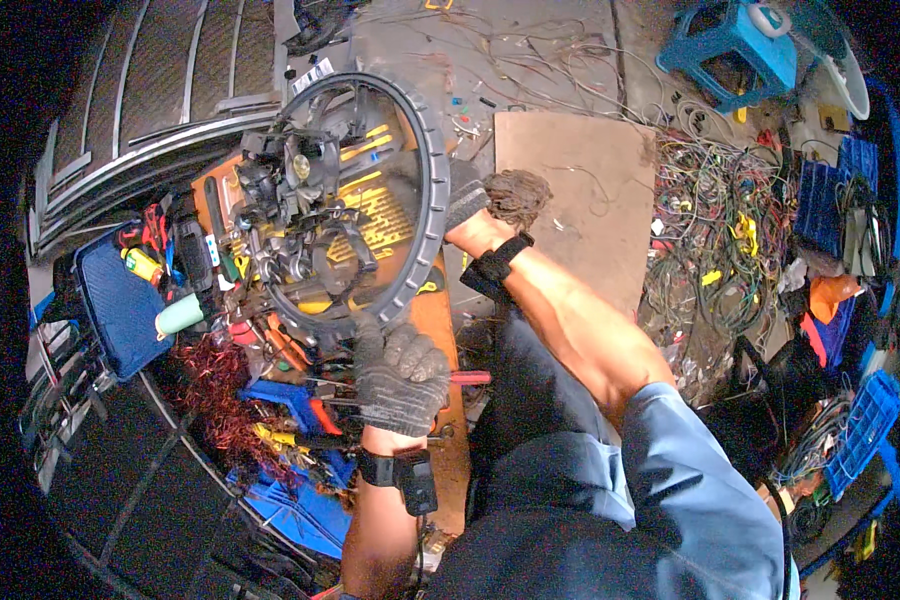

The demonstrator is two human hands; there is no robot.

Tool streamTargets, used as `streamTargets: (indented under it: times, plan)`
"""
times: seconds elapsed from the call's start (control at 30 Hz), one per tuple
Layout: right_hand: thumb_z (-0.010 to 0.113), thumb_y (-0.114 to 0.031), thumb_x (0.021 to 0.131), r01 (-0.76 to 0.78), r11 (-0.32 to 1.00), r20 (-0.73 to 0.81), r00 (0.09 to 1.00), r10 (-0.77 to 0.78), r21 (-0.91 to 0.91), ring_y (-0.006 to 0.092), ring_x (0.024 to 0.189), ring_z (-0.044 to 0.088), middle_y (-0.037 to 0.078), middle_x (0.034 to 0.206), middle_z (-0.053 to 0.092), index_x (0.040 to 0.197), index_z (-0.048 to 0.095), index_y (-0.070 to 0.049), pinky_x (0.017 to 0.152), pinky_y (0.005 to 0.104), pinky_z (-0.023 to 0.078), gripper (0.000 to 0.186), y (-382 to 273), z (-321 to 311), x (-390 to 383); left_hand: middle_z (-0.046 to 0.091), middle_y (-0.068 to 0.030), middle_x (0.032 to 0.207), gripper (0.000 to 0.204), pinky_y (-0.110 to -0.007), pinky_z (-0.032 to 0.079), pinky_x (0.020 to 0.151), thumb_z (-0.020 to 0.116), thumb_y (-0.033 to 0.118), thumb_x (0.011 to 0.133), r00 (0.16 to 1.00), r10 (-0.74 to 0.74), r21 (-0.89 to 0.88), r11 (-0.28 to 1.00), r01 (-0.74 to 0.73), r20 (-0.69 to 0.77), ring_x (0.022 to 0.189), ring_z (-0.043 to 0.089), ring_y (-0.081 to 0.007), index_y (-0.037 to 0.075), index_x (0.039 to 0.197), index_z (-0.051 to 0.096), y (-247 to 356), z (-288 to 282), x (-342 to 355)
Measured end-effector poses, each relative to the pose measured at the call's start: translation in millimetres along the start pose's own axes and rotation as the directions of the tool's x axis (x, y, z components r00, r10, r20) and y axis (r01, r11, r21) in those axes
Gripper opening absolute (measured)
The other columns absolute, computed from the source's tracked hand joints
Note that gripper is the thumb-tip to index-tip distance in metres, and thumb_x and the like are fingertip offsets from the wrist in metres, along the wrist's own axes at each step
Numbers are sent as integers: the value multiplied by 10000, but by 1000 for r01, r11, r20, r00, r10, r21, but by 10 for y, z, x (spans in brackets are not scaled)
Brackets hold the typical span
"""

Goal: Disassembling and removing small components from a circular mechanical housing using a screwdriver and pliers.

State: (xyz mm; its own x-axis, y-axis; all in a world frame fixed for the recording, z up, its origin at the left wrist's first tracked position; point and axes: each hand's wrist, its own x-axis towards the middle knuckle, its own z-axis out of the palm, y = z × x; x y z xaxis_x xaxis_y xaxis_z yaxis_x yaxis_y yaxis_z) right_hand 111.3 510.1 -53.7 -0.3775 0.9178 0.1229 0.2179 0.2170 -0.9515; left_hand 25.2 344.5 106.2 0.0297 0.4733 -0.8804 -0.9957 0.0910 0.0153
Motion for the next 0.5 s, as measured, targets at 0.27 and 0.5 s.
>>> streamTargets:
  times: [0.27, 0.5]
  plan:
    - [711, -124, 885, -62, 920, -116, 993, 18, -386, 332, 976, 694, 196, 1044, 712, 1150, 668, -21, 808, 403, 541, 287, 52, -57, -66, 343, 54, 524, 482, -272, 311, 430, 456, 601, 1004, 999, 11, 12, 1000, -11, -31, 432, 352, -111, 160, 828, 539, 4, 44, -14]
    - [647, -90, 920, -255, 957, -310, 929, 203, -137, 347, 1005, 679, 172, 1069, 703, 1135, 668, -45, 877, 416, 535, 221, 145, -229, -590, 364, 55, 553, 541, -266, 375, 458, 444, 586, 1014, 999, 9, 27, 1000, -11, 53, 466, 384, -102, 67, 998, 597, -8, -51, 41]
